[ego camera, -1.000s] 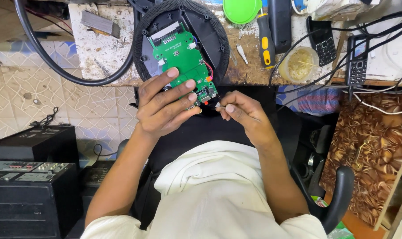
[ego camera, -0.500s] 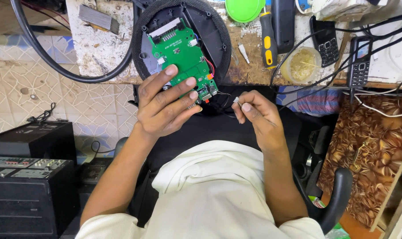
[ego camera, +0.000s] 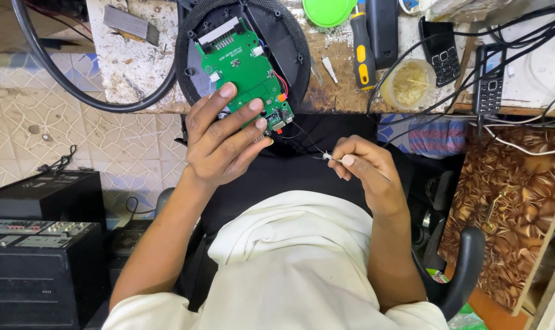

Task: The person holds a green circuit board and uses a small metal tool to scrape and clean components on its surface. They then use a soldering iron to apply heat to specific points on the board.

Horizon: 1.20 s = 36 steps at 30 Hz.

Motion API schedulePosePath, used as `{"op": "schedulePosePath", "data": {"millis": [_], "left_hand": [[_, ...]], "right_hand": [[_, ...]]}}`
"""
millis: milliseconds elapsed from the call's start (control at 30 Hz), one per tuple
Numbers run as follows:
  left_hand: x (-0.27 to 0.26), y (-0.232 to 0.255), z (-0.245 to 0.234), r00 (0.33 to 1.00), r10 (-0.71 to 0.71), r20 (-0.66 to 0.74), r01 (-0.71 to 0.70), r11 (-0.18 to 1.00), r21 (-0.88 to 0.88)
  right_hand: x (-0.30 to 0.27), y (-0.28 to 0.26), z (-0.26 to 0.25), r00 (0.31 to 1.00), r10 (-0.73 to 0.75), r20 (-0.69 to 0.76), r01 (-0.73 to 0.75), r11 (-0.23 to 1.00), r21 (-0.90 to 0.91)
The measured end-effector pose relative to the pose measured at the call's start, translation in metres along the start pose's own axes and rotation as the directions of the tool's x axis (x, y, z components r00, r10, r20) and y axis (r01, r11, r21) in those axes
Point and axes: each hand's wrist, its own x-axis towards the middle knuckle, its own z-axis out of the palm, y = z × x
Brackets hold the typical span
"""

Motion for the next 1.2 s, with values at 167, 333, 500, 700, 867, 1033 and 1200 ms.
{"op": "schedulePosePath", "data": {"millis": [167,333,500,700,867,1033,1200], "left_hand": [[0.004,0.004,0.001,1.0,-0.007,-0.023,0.007,1.0,0.006],[0.011,0.008,-0.001,1.0,-0.013,0.0,0.013,1.0,-0.008],[0.018,0.01,0.005,0.997,-0.003,-0.075,0.0,0.999,-0.045],[0.02,0.022,-0.001,0.996,-0.079,-0.033,0.079,0.997,0.008],[0.023,0.028,0.003,0.994,-0.064,-0.09,0.069,0.996,0.052],[0.026,0.032,0.004,0.99,-0.064,-0.126,0.075,0.994,0.084],[0.029,0.032,0.004,0.983,-0.054,-0.176,0.068,0.995,0.074]], "right_hand": [[-0.005,-0.011,0.002,1.0,-0.009,0.001,0.009,1.0,-0.024],[0.001,-0.001,0.008,0.996,-0.008,-0.094,0.004,0.999,-0.046],[0.023,0.047,0.029,0.96,-0.067,-0.271,0.012,0.98,-0.198],[0.044,0.065,0.055,0.919,0.049,-0.392,-0.173,0.942,-0.288],[0.047,0.05,0.061,0.91,-0.017,-0.415,-0.129,0.938,-0.322],[0.048,0.048,0.061,0.911,-0.061,-0.409,-0.095,0.932,-0.351],[0.038,0.03,0.061,0.921,-0.142,-0.363,-0.019,0.915,-0.404]]}}
